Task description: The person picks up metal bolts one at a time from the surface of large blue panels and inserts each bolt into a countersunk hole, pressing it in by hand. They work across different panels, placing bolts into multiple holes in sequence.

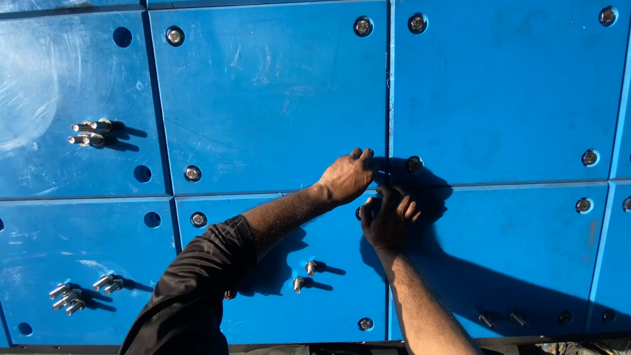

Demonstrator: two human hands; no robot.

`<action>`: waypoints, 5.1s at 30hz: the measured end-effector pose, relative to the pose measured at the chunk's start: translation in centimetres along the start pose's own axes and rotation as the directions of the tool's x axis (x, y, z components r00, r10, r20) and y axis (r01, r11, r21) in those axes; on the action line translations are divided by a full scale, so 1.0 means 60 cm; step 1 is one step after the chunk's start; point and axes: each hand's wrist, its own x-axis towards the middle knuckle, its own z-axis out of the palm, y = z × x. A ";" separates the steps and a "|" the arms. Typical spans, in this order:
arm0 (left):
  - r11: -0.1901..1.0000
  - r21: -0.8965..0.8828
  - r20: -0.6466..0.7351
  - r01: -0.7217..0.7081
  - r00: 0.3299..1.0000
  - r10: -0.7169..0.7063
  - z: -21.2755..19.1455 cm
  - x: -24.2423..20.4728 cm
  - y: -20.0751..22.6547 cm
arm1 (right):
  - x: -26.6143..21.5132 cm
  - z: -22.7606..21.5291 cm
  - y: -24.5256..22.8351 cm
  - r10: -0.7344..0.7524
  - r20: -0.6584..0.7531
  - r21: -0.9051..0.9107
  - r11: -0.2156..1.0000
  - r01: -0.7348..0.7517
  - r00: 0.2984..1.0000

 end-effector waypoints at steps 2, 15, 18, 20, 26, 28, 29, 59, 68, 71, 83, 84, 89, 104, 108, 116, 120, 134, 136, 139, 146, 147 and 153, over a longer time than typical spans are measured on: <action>0.998 -0.012 -0.053 -0.064 0.997 0.063 0.017 0.009 -0.004 | 0.003 -0.002 -0.001 -0.027 -0.046 0.017 0.999 0.028 0.999; 0.467 -0.880 -0.289 0.084 0.684 -0.670 0.053 -0.330 0.084 | 0.054 -0.022 0.023 -0.209 -0.015 0.124 0.970 0.209 0.978; 0.423 -0.885 -0.231 0.193 0.608 -0.759 0.152 -0.464 0.184 | 0.113 -0.107 -0.015 -0.450 0.079 0.244 0.874 0.420 0.890; 0.225 -0.935 -0.007 0.275 0.618 -0.786 0.163 -0.530 0.249 | 0.140 -0.123 -0.018 -0.569 0.159 0.159 0.821 0.548 0.807; 0.134 -0.952 0.035 0.277 0.528 -0.848 0.345 -0.670 0.379 | 0.195 -0.147 -0.051 -0.652 0.540 -0.088 0.586 0.806 0.533; 0.069 -0.957 0.086 0.283 0.503 -0.860 0.345 -0.696 0.386 | 0.206 -0.154 -0.071 -0.678 0.567 -0.140 0.481 0.866 0.468; 0.047 -0.947 0.115 0.318 0.471 -0.874 0.348 -0.706 0.391 | 0.206 -0.156 -0.076 -0.662 0.587 -0.203 0.437 0.876 0.466; -0.083 -0.963 0.144 0.255 0.232 -0.962 0.469 -0.788 0.431 | 0.187 -0.086 -0.079 -0.253 0.639 -0.486 0.598 0.637 0.726; 0.286 -0.927 -0.264 0.244 0.121 -0.957 0.356 -0.687 0.047 | 0.183 -0.064 -0.083 -0.095 0.631 -0.407 0.804 0.432 0.770; 0.405 -0.872 -0.382 0.274 0.136 -0.914 0.290 -0.625 -0.093 | 0.167 -0.089 -0.109 -0.137 0.565 -0.407 0.812 0.419 0.814; 0.641 -0.580 -0.395 0.503 0.514 -0.761 0.224 -0.509 -0.274 | 0.181 -0.120 -0.145 -0.074 0.633 -0.443 0.782 0.439 0.771; 0.661 -0.569 -0.405 0.489 0.533 -0.743 0.230 -0.509 -0.277 | 0.177 -0.139 -0.158 -0.188 0.609 -0.435 0.733 0.523 0.771; 0.745 -0.515 -0.418 0.424 0.634 -0.651 0.199 -0.531 -0.287 | 0.199 -0.108 -0.128 -0.354 0.610 -0.371 0.663 0.650 0.709; 0.768 -0.422 -0.361 0.481 0.688 -0.629 0.224 -0.505 -0.305 | 0.182 -0.089 -0.112 -0.290 0.546 -0.394 0.739 0.547 0.786; 0.842 -0.328 -0.412 0.428 0.737 -0.536 0.221 -0.512 -0.319 | 0.175 -0.091 -0.130 -0.037 0.618 -0.486 0.767 0.418 0.786; 0.843 -0.322 -0.420 0.431 0.733 -0.535 0.236 -0.507 -0.312 | 0.191 -0.098 -0.125 -0.275 0.550 -0.371 0.765 0.526 0.789; 0.762 -0.437 -0.269 0.478 0.739 -0.618 0.159 -0.529 -0.299 | 0.184 -0.125 -0.154 -0.101 0.640 -0.454 0.750 0.481 0.761; 0.428 -0.832 -0.270 0.354 0.417 -0.868 0.222 -0.711 -0.107 | 0.117 -0.094 -0.157 -0.120 0.456 -0.150 0.966 0.209 0.882; 0.270 -0.910 -0.154 0.314 0.349 -0.925 0.266 -0.756 -0.027 | 0.073 -0.120 -0.200 -0.090 0.485 -0.061 0.989 0.136 0.870; 0.052 -0.965 0.031 0.259 0.306 -0.952 0.325 -0.829 0.126 | -0.010 -0.117 -0.243 -0.316 0.308 0.313 0.924 0.218 0.897; -0.237 -0.961 0.258 0.142 0.159 -0.953 0.461 -0.947 0.357 | -0.241 -0.129 -0.474 -0.655 0.213 0.568 0.687 0.453 0.725; -0.305 -0.942 0.324 0.138 0.146 -0.935 0.468 -0.965 0.372 | -0.273 -0.127 -0.504 -0.733 0.164 0.629 0.593 0.503 0.660; -0.282 -0.948 0.301 0.147 0.127 -0.945 0.494 -1.072 0.316 | -0.404 -0.076 -0.679 -0.817 0.240 0.695 0.522 0.495 0.524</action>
